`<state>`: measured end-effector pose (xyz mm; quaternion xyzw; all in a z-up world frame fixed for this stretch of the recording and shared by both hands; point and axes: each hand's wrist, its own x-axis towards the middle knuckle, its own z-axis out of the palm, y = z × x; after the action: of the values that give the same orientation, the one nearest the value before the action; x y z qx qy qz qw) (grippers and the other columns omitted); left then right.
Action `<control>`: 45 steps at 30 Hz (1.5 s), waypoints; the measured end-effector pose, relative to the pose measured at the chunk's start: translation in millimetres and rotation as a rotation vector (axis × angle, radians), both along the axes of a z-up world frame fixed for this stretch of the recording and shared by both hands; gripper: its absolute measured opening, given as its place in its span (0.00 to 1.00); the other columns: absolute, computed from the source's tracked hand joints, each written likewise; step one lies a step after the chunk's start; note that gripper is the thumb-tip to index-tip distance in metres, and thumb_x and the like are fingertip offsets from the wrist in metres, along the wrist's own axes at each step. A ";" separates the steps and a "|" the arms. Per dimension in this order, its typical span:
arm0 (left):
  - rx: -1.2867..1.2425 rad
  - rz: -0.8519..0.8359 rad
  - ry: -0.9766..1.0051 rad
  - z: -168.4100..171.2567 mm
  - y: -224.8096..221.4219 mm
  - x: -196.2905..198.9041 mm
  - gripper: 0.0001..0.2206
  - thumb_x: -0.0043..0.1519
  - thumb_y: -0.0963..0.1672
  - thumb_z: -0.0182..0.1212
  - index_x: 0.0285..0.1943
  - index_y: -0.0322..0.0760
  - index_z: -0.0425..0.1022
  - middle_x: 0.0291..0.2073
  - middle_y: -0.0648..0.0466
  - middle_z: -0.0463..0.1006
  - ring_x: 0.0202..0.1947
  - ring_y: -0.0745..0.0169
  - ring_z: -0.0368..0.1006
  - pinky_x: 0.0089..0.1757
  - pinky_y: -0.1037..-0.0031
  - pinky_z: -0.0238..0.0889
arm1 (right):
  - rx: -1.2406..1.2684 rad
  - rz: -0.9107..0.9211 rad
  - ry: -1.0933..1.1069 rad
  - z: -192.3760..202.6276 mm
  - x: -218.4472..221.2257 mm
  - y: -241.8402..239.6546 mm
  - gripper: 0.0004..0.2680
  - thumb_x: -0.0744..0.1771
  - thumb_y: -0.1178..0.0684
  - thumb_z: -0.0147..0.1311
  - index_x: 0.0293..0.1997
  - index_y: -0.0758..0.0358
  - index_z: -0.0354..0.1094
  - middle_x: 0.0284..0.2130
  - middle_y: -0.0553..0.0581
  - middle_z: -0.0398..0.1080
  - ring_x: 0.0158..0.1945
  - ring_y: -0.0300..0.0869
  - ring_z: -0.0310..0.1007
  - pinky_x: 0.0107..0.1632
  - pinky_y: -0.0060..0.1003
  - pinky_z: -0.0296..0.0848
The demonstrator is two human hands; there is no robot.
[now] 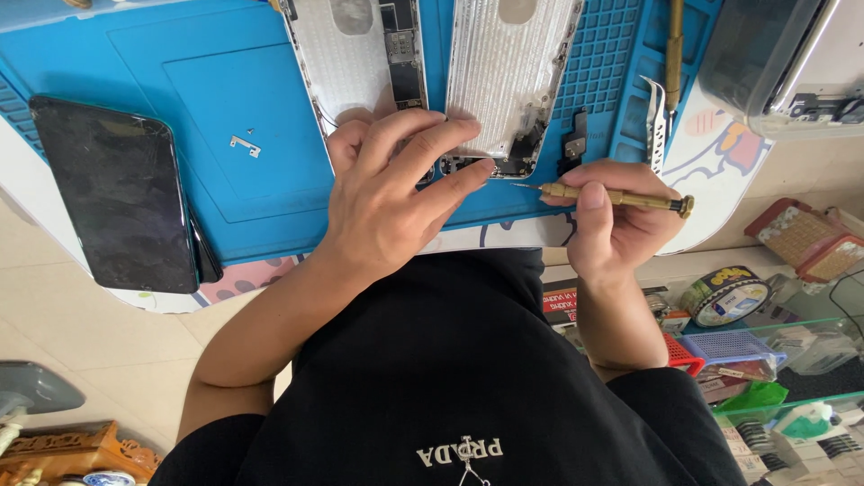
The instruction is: The recorder is repairing internal components of a mobile phone on a workstation.
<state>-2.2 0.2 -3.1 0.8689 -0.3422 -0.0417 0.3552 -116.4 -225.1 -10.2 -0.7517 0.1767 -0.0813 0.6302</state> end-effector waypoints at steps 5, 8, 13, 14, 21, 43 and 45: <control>0.007 0.001 -0.005 1.4 0.7 1.1 0.09 0.63 0.44 0.71 0.52 0.54 0.85 0.60 0.65 0.75 0.62 0.64 0.67 0.56 0.62 0.50 | -0.047 0.070 -0.040 1.2 8.5 4.3 0.08 0.76 0.54 0.51 0.49 0.72 0.63 0.37 0.65 0.73 0.34 0.42 0.76 0.41 0.31 0.75; 0.007 -0.002 -0.001 1.7 1.5 1.3 0.10 0.64 0.44 0.70 0.52 0.54 0.85 0.61 0.65 0.75 0.63 0.64 0.67 0.57 0.62 0.50 | -0.184 0.130 -0.138 -6.8 12.8 10.5 0.08 0.75 0.53 0.49 0.48 0.70 0.63 0.36 0.64 0.71 0.33 0.43 0.73 0.40 0.32 0.73; 0.009 -0.018 -0.016 1.7 2.2 2.8 0.10 0.63 0.44 0.69 0.52 0.54 0.85 0.61 0.64 0.75 0.63 0.63 0.67 0.56 0.62 0.50 | -0.266 0.164 -0.236 -10.8 18.7 15.9 0.07 0.73 0.54 0.48 0.45 0.69 0.62 0.33 0.61 0.71 0.30 0.43 0.71 0.35 0.32 0.71; 0.005 -0.017 -0.014 1.7 2.2 2.7 0.10 0.63 0.44 0.69 0.53 0.54 0.85 0.61 0.64 0.75 0.63 0.63 0.67 0.56 0.62 0.50 | -0.269 0.174 -0.214 -10.5 17.8 15.7 0.07 0.74 0.54 0.49 0.46 0.69 0.62 0.33 0.62 0.71 0.30 0.43 0.72 0.35 0.32 0.72; 0.000 -0.014 -0.020 0.5 2.3 2.5 0.10 0.64 0.44 0.69 0.53 0.54 0.85 0.61 0.64 0.75 0.63 0.64 0.67 0.56 0.62 0.50 | -0.273 0.185 -0.235 -12.6 18.3 15.5 0.07 0.74 0.54 0.50 0.46 0.70 0.61 0.34 0.62 0.70 0.31 0.44 0.73 0.35 0.32 0.73; 0.008 -0.011 -0.025 -2.4 1.9 0.8 0.10 0.64 0.44 0.69 0.53 0.55 0.85 0.61 0.64 0.75 0.63 0.64 0.66 0.56 0.63 0.49 | -0.368 0.222 -0.230 -7.6 22.8 14.1 0.06 0.73 0.55 0.51 0.45 0.68 0.64 0.31 0.60 0.72 0.31 0.44 0.74 0.36 0.34 0.73; 0.005 -0.010 -0.021 -2.4 1.7 0.6 0.09 0.64 0.45 0.69 0.52 0.55 0.85 0.61 0.64 0.75 0.63 0.64 0.66 0.56 0.62 0.49 | -0.377 0.233 -0.241 -7.9 22.4 13.7 0.05 0.73 0.57 0.53 0.45 0.68 0.64 0.32 0.61 0.72 0.34 0.47 0.74 0.37 0.35 0.74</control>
<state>-1.6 2.0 -5.4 0.8684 -0.3502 -0.0353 0.3494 -94.0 -211.4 -18.1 -0.8561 -0.0058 -0.1284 0.5006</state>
